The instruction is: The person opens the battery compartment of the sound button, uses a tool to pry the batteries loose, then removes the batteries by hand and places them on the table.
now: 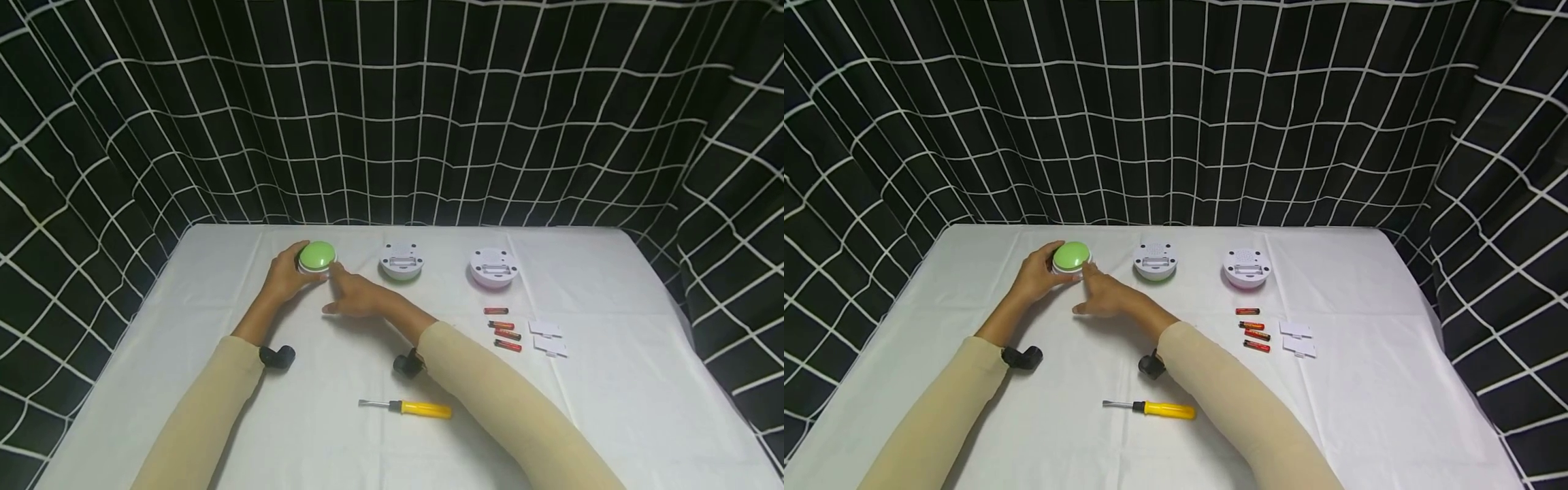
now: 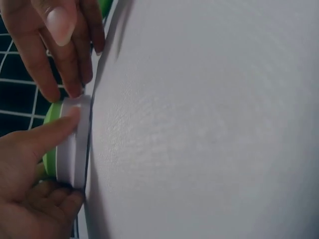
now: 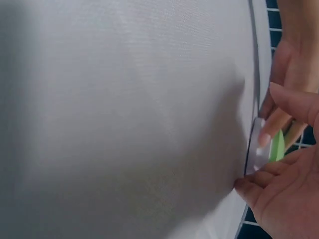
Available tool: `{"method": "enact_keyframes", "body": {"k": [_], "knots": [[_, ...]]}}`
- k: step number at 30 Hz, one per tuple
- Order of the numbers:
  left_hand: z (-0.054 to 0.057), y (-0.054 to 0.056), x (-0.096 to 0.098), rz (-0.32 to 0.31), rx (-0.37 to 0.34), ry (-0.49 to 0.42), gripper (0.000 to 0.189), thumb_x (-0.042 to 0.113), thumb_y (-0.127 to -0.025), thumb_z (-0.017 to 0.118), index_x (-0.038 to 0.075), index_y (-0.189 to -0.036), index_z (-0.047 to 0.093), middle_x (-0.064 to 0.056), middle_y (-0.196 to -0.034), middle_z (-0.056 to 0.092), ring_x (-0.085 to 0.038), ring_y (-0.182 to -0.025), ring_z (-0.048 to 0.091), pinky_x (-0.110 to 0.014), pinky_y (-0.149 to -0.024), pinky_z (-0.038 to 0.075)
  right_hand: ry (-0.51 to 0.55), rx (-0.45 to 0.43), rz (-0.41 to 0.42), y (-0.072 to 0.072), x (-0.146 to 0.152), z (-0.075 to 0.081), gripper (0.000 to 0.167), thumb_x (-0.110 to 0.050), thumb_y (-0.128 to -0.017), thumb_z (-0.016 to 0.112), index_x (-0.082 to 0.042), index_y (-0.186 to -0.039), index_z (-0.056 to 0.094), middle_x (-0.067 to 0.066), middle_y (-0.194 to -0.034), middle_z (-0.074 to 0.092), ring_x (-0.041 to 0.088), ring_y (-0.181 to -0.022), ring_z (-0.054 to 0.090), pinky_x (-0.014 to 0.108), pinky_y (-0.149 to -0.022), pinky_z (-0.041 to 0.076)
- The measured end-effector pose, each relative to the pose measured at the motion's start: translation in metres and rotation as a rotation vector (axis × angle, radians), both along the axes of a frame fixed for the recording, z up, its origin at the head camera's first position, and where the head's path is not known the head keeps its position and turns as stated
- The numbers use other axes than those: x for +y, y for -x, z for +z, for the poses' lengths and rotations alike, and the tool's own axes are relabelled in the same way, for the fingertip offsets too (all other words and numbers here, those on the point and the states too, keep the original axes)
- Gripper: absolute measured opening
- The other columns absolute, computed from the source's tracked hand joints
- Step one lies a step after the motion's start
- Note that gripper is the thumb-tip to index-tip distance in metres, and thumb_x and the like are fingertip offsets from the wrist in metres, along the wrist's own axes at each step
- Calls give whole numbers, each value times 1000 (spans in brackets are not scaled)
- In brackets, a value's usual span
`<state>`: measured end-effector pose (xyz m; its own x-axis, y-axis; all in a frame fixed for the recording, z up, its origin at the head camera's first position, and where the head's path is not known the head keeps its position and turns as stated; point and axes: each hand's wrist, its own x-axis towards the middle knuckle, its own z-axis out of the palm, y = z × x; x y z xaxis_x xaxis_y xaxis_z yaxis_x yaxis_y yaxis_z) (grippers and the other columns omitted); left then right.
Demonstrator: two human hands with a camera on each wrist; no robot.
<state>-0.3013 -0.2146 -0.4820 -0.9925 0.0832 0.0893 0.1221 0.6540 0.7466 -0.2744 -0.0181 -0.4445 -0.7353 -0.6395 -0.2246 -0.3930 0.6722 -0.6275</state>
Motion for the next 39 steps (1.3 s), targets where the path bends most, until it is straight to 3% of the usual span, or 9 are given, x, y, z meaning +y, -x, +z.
{"method": "enact_keyframes", "body": {"k": [6,10,16,20,23,27,33,36,39], "knots": [[4,0,2,50,33,-49,86,24,-77,90,-3,-147,47,-23,-148,52,-39,-140,46,-50,-119,36,33,32,0,0,5,2,96,-26,-98,68,5,-159,1,23,-166,4,32,-155,11,37,-127,10],[12,-7,3,64,-3,-182,83,25,-79,89,-2,-146,49,-21,-148,53,-35,-137,50,-44,-115,43,37,150,3,-6,11,7,89,-21,-98,68,3,-160,9,22,-167,9,32,-154,14,41,-127,15],[30,-17,6,38,-75,-372,82,25,-81,88,-1,-148,47,-19,-148,53,-31,-135,53,-37,-112,46,37,295,-39,-22,26,23,80,-15,-97,69,-7,-161,22,12,-167,18,33,-152,23,47,-125,21],[41,-25,9,0,-122,-446,79,26,-81,88,3,-147,50,-14,-145,57,-27,-131,57,-36,-108,50,46,379,-44,-35,40,34,74,-12,-97,68,-9,-160,30,8,-166,24,32,-152,24,52,-123,25],[48,-32,14,-39,-163,-481,76,26,-81,88,5,-145,53,-12,-143,59,-25,-130,59,-38,-109,49,69,439,-47,-47,52,39,72,-11,-96,70,-10,-158,35,6,-164,28,28,-151,27,49,-121,31],[55,-45,20,-81,-223,-482,68,29,-84,85,7,-143,57,-10,-138,63,-19,-124,62,-37,-108,49,121,516,-67,-63,67,46,70,-10,-94,72,-12,-156,40,4,-162,36,25,-149,32,48,-117,38],[51,-61,25,-186,-402,-583,52,23,-98,67,-9,-138,55,-16,-124,67,-12,-98,68,-36,-99,56,169,608,-60,-80,79,51,61,-9,-94,73,-12,-150,50,4,-154,49,27,-144,42,48,-115,41],[47,-65,28,-244,-472,-645,50,20,-101,60,-16,-135,53,-19,-122,68,-14,-97,71,-41,-98,56,204,620,-65,-84,84,50,56,-8,-93,74,-11,-146,56,4,-148,55,26,-139,50,44,-114,43],[45,-69,34,-283,-509,-647,50,23,-102,57,-16,-132,56,-19,-118,71,-17,-96,73,-41,-97,57,247,629,-80,-87,90,47,51,-5,-92,75,-9,-141,61,5,-142,61,24,-131,57,40,-109,48]]}}
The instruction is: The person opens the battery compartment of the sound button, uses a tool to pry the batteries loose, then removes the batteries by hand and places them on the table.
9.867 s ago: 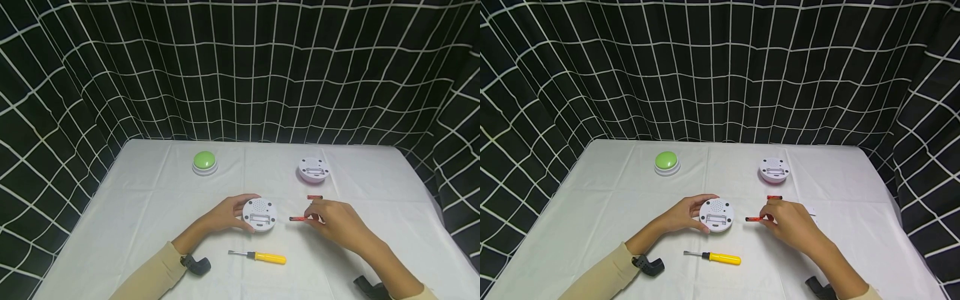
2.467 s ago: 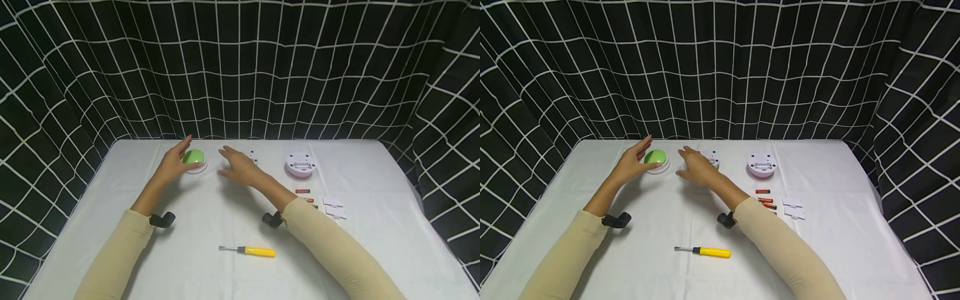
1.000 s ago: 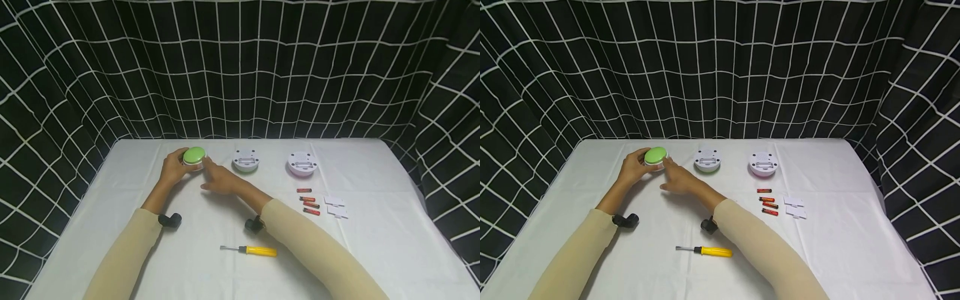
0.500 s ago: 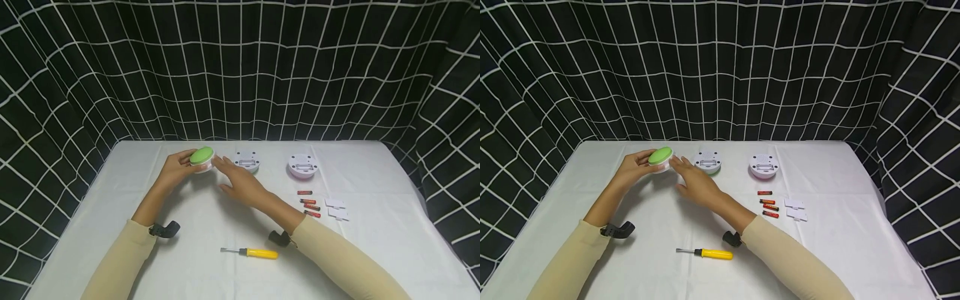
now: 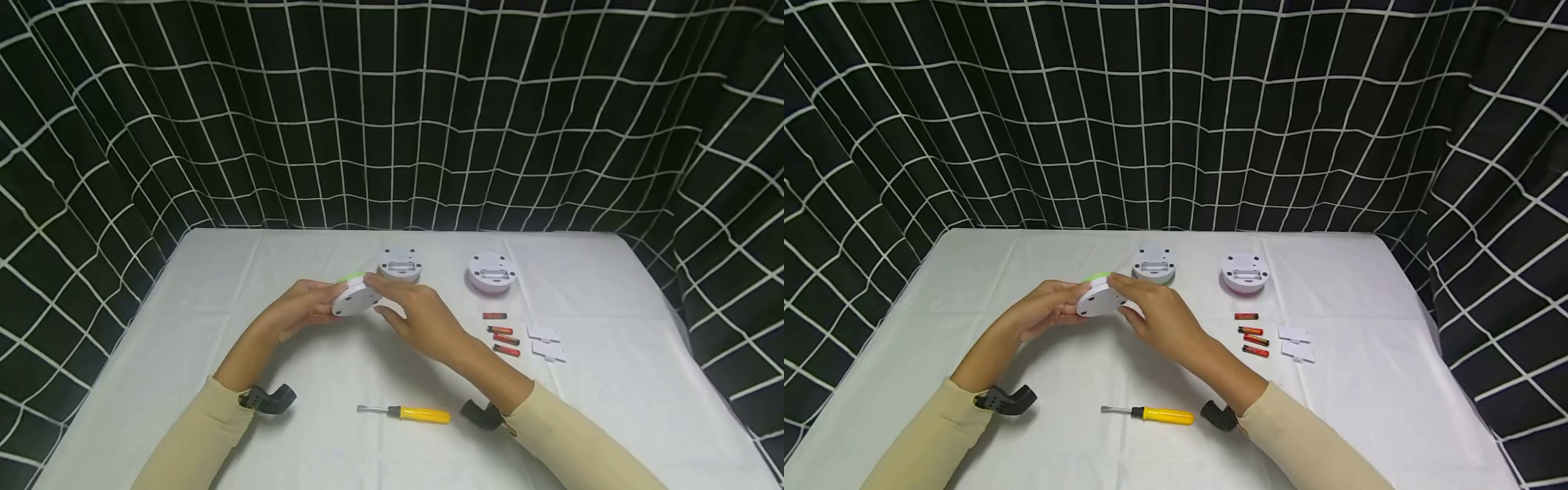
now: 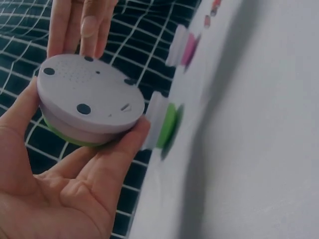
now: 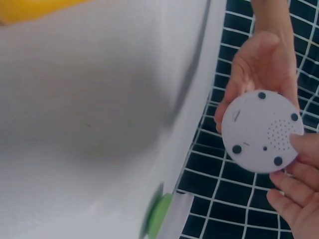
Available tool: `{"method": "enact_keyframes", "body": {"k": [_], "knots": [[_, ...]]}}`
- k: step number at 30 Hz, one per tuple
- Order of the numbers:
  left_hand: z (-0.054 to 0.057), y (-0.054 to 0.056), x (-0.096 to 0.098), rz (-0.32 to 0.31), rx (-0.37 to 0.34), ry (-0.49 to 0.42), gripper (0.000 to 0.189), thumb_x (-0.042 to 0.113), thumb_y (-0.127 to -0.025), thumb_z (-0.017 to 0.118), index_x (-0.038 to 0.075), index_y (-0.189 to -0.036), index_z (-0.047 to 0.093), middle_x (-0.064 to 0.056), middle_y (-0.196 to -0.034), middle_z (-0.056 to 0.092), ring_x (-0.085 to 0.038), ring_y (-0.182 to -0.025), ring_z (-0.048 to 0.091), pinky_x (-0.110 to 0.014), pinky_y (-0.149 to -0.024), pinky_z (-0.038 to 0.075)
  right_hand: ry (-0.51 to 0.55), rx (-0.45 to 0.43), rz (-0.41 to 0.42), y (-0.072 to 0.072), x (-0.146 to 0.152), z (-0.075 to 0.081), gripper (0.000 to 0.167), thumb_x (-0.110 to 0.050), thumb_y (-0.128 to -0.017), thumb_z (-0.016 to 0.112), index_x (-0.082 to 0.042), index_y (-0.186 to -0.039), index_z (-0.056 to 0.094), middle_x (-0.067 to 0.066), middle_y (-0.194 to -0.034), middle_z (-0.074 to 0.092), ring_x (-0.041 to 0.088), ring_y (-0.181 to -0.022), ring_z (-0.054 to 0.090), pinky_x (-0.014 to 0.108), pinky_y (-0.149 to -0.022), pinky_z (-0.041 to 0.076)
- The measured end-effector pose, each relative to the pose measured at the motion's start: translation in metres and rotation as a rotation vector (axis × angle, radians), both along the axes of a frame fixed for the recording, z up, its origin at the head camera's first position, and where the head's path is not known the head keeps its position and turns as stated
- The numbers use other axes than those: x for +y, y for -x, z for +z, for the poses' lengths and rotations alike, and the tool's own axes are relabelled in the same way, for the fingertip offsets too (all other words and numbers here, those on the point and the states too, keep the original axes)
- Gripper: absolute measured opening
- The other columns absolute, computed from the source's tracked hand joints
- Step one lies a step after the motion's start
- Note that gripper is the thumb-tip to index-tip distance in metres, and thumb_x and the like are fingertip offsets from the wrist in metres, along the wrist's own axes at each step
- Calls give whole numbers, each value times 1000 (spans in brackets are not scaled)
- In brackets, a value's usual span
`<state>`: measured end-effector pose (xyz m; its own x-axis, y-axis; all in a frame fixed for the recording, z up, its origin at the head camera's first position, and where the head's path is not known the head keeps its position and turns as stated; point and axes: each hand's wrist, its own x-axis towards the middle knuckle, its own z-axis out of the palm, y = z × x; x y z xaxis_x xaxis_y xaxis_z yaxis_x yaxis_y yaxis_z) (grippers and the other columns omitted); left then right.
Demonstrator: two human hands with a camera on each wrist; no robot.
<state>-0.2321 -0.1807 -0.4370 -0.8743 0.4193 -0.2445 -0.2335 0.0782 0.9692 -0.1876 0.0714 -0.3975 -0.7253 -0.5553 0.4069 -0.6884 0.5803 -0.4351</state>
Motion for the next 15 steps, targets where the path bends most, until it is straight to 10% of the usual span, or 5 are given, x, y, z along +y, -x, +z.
{"method": "enact_keyframes", "body": {"k": [15], "knots": [[-8,-17,21,-129,-82,-80,52,27,-104,54,-17,-132,55,-18,-119,70,-23,-107,69,-43,-103,54,97,0,-27,-8,24,-14,43,-15,-90,79,-5,-131,68,7,-126,71,24,-110,70,42,-92,60]]}}
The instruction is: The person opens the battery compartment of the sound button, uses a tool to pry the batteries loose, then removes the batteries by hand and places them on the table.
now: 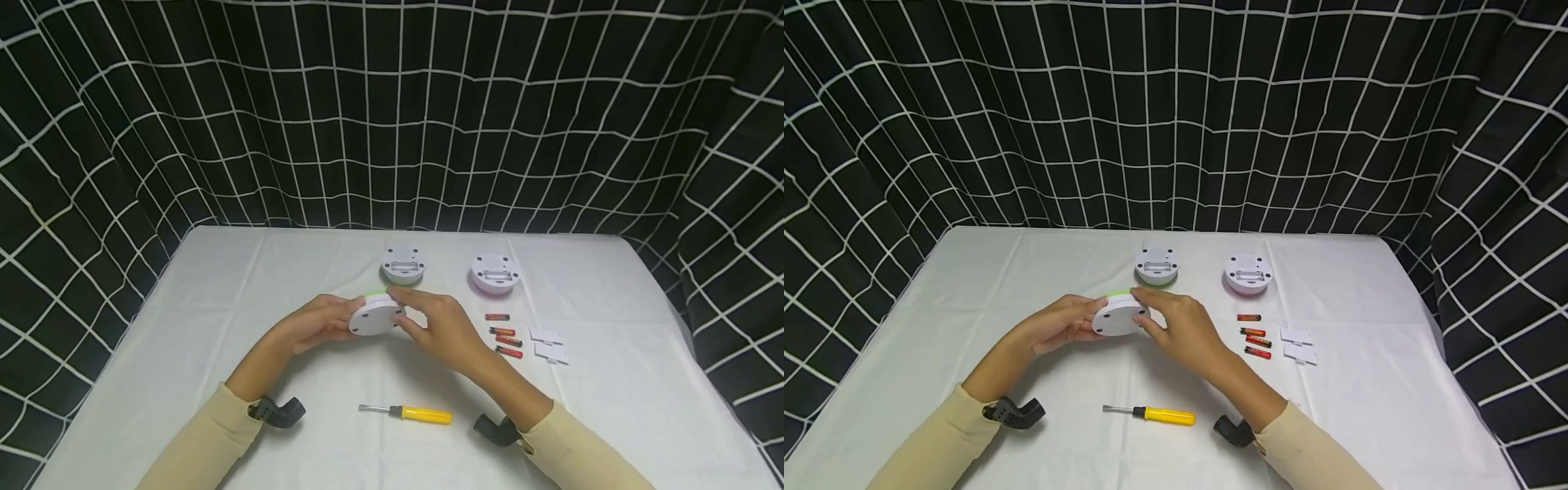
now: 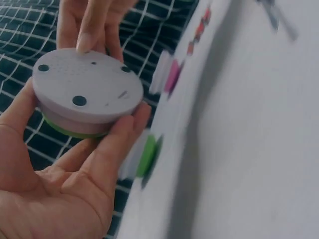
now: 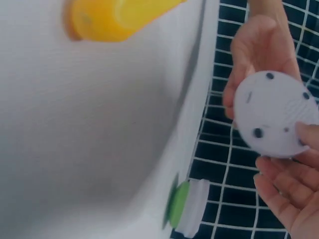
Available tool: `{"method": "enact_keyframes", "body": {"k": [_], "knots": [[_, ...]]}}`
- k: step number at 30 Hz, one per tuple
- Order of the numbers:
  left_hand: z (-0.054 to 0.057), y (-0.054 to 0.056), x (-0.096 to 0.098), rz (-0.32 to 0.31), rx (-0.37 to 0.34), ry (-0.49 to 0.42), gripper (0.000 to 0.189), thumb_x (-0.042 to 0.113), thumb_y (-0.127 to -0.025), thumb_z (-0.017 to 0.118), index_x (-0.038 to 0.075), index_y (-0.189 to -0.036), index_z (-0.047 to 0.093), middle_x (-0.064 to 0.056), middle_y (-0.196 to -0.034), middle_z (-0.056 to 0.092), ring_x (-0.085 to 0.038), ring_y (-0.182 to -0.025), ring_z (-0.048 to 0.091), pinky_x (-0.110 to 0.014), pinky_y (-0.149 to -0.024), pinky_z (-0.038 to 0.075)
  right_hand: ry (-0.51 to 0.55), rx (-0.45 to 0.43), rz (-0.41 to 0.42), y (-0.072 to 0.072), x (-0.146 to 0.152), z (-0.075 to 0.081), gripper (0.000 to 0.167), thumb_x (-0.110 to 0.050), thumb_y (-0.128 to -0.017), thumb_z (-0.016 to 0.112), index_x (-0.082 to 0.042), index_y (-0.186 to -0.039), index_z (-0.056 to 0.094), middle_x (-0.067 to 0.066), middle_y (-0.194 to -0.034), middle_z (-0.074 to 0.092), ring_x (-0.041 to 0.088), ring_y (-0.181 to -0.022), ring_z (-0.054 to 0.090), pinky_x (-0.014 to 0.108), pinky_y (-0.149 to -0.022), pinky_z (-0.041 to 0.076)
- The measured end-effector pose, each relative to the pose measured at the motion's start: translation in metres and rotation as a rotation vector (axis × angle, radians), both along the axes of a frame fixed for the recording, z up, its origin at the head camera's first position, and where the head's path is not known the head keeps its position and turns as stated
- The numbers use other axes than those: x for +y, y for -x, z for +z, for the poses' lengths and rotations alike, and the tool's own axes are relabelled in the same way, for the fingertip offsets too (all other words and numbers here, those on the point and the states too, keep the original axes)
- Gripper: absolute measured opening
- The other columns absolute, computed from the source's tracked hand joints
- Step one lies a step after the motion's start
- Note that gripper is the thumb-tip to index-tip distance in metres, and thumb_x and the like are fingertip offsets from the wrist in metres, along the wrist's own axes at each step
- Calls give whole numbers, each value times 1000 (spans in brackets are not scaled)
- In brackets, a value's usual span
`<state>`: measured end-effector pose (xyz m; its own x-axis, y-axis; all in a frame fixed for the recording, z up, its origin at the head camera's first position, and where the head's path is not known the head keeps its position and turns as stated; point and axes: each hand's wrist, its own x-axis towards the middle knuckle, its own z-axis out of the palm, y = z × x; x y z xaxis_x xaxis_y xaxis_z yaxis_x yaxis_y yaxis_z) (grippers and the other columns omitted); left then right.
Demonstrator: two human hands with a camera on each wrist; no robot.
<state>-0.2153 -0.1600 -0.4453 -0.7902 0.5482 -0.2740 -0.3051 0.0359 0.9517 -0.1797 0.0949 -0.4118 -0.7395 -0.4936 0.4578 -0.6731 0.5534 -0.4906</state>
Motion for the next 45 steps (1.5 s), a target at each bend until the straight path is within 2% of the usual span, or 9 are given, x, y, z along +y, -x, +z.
{"method": "enact_keyframes", "body": {"k": [6,15,22,26,30,34,38,43,45], "knots": [[-1,-10,11,-28,-114,-121,64,36,-106,52,-17,-141,41,-27,-133,60,-29,-118,64,-42,-105,51,110,-133,-4,2,9,-4,43,-17,-91,78,-4,-131,68,9,-115,75,24,-90,75,41,-78,63],[0,-15,19,-56,-150,-180,62,36,-111,37,-14,-148,34,-35,-145,45,-43,-135,49,-39,-105,51,198,-195,-30,6,14,-9,37,-13,-89,79,-3,-124,72,11,-114,75,21,-82,74,31,-73,63],[-6,-17,19,-23,-130,-85,50,22,-113,33,-14,-147,36,-32,-134,57,-34,-122,63,-35,-102,53,212,-329,-72,7,17,-16,31,-17,-91,78,-4,-119,75,9,-110,76,15,-83,75,26,-72,61],[-10,-17,20,-21,-101,17,44,15,-111,37,-14,-144,43,-28,-127,63,-27,-112,68,-34,-99,56,150,-426,-100,9,19,-21,28,-21,-92,77,-6,-116,77,6,-110,76,15,-90,73,31,-81,59],[-13,-16,21,-14,-52,110,40,10,-110,40,-15,-139,49,-27,-128,63,-28,-113,68,-32,-96,57,102,-533,-131,11,20,-26,27,-24,-92,76,-8,-113,78,4,-107,77,14,-90,69,31,-82,56],[-16,-15,20,-18,6,177,37,7,-107,47,-13,-138,53,-24,-130,64,-22,-110,70,-28,-92,59,105,-639,-136,14,22,-32,29,-25,-93,75,-4,-112,78,5,-97,77,18,-72,67,25,-61,52],[-15,-15,19,-67,127,247,38,11,-103,58,-8,-136,58,-18,-126,68,-14,-102,68,-30,-93,59,112,-697,-123,15,24,-36,30,-24,-94,74,-1,-113,76,4,-84,75,20,-60,62,22,-50,43],[-13,-17,18,-140,324,327,50,23,-94,73,3,-139,61,-7,-133,67,-17,-124,60,-40,-113,44,104,-725,-120,15,24,-38,30,-24,-94,73,-1,-113,76,1,-81,74,17,-61,59,22,-51,42],[-14,-17,18,-168,350,314,61,22,-90,78,4,-144,56,-8,-141,61,-18,-134,54,-40,-117,39,104,-742,-121,15,23,-39,29,-23,-94,73,-1,-113,76,1,-82,74,16,-62,59,22,-52,43]]}}
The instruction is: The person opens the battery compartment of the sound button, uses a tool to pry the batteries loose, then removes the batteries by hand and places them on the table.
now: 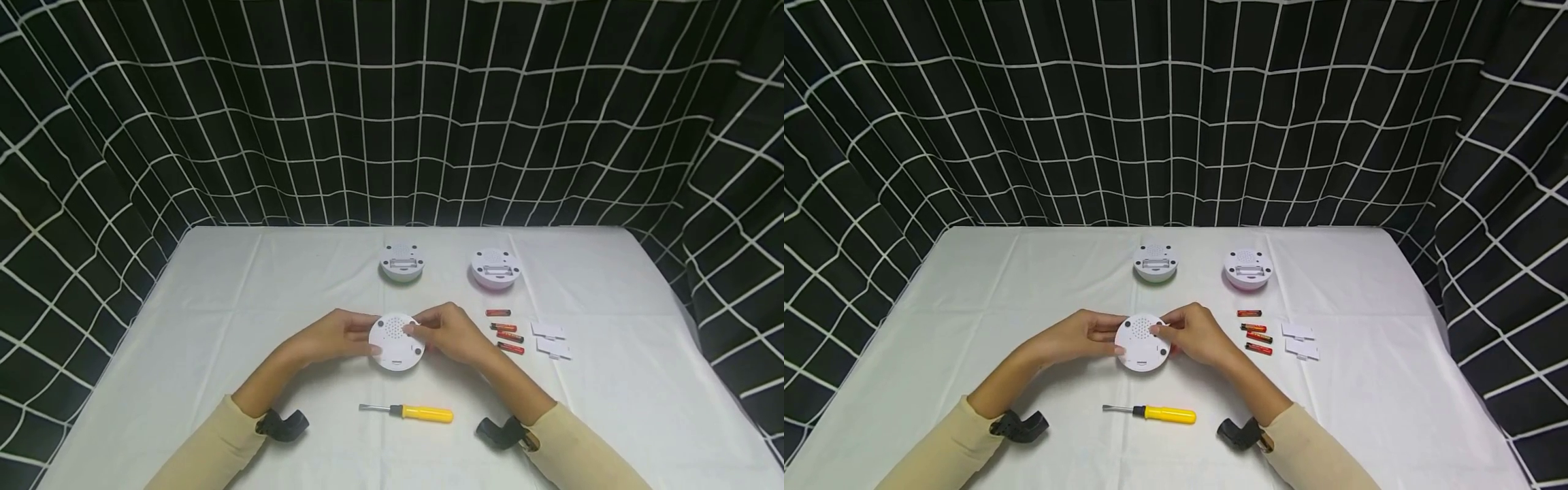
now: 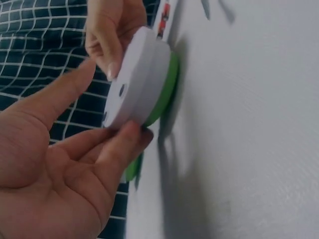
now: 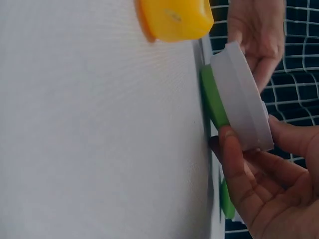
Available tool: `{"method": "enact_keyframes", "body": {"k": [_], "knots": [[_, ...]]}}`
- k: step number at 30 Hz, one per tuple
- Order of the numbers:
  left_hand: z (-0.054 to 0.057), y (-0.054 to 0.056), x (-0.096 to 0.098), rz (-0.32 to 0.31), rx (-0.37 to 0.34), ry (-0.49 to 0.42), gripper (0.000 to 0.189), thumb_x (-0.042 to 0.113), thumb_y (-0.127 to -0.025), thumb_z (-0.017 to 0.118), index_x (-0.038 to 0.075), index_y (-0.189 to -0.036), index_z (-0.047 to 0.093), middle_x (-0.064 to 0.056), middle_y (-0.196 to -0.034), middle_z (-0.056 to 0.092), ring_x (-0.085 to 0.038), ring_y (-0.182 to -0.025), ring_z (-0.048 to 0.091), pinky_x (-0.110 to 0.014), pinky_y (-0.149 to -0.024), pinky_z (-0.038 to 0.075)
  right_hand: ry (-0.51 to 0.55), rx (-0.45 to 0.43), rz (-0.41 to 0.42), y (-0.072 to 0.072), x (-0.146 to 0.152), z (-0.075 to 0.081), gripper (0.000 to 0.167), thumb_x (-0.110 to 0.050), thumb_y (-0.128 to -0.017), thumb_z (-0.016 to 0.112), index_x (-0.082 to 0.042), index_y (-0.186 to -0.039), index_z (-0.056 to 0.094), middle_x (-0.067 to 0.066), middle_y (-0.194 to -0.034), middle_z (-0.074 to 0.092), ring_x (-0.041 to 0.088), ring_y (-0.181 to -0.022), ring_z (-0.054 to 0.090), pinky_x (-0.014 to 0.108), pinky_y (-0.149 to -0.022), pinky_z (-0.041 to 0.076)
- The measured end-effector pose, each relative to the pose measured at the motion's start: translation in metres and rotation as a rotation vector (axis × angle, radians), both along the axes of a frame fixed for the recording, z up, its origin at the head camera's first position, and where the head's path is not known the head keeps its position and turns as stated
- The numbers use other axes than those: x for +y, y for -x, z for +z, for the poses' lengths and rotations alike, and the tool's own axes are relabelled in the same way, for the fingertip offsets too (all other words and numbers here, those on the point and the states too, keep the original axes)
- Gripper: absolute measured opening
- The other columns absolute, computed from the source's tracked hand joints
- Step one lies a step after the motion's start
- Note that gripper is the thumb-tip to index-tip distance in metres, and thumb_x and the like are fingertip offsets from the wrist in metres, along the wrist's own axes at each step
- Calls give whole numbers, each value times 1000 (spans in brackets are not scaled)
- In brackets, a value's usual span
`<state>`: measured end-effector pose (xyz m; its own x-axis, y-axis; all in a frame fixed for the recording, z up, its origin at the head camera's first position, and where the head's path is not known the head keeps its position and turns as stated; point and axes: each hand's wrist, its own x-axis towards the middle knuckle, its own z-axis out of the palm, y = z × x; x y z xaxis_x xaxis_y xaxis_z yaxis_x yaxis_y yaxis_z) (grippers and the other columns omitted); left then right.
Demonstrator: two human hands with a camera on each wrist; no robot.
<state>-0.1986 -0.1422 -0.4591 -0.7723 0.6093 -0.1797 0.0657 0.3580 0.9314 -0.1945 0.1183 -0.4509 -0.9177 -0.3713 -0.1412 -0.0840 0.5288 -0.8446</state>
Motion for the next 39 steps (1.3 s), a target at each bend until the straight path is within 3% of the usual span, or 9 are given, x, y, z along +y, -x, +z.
{"method": "enact_keyframes", "body": {"k": [3,8,12,18,22,27,31,35,39], "knots": [[-3,1,1,-41,25,-16,81,17,-84,85,3,-152,43,-11,-152,49,-22,-140,47,-36,-117,37,8,-19,2,1,0,-1,29,-22,-95,71,0,-113,76,4,-85,75,15,-64,60,21,-53,43],[-14,5,5,-77,89,-25,100,13,-77,90,5,-158,32,-11,-162,34,-23,-147,36,-27,-118,34,77,-65,-18,2,1,-3,33,-14,-95,70,6,-122,69,18,-114,72,16,-72,71,25,-64,59],[-21,6,7,-71,107,-64,106,9,-74,92,7,-159,29,-11,-163,33,-22,-149,33,-27,-119,32,126,-92,3,3,2,-2,38,-7,-95,68,9,-130,63,26,-128,64,21,-81,74,32,-71,64],[-28,8,11,-48,185,-61,106,13,-70,95,14,-157,34,-5,-154,46,-19,-142,43,-36,-120,34,91,-29,88,3,1,0,41,-5,-93,70,9,-131,62,27,-128,64,23,-92,74,32,-73,63],[-30,7,13,-30,225,-39,103,18,-68,96,17,-154,39,-3,-150,51,-19,-138,46,-42,-120,34,-28,126,111,0,0,6,45,-9,-90,76,6,-130,64,22,-126,67,25,-94,74,33,-76,63],[-34,7,12,0,216,-47,100,19,-67,96,16,-152,43,-1,-150,51,-17,-139,46,-38,-120,34,-138,366,128,-3,-3,17,46,-13,-88,80,4,-128,66,17,-123,70,29,-103,73,38,-88,62],[-36,6,11,7,203,-72,99,18,-68,96,14,-153,43,-2,-151,50,-17,-140,46,-36,-120,34,-218,534,239,-6,-8,27,40,-17,-86,82,-1,-121,72,11,-122,72,27,-111,70,41,-96,58],[-38,7,11,16,196,-80,99,20,-69,96,15,-153,43,1,-151,51,-13,-138,48,-33,-117,38,-297,618,348,-11,-15,33,39,-20,-85,84,-3,-118,75,8,-118,74,23,-108,71,39,-93,59],[-41,9,14,4,192,-102,98,18,-69,95,16,-153,44,2,-151,51,-12,-136,50,-31,-114,41,-365,654,376,-15,-18,33,40,-22,-83,85,-4,-117,75,7,-118,74,23,-105,72,37,-88,60]]}}
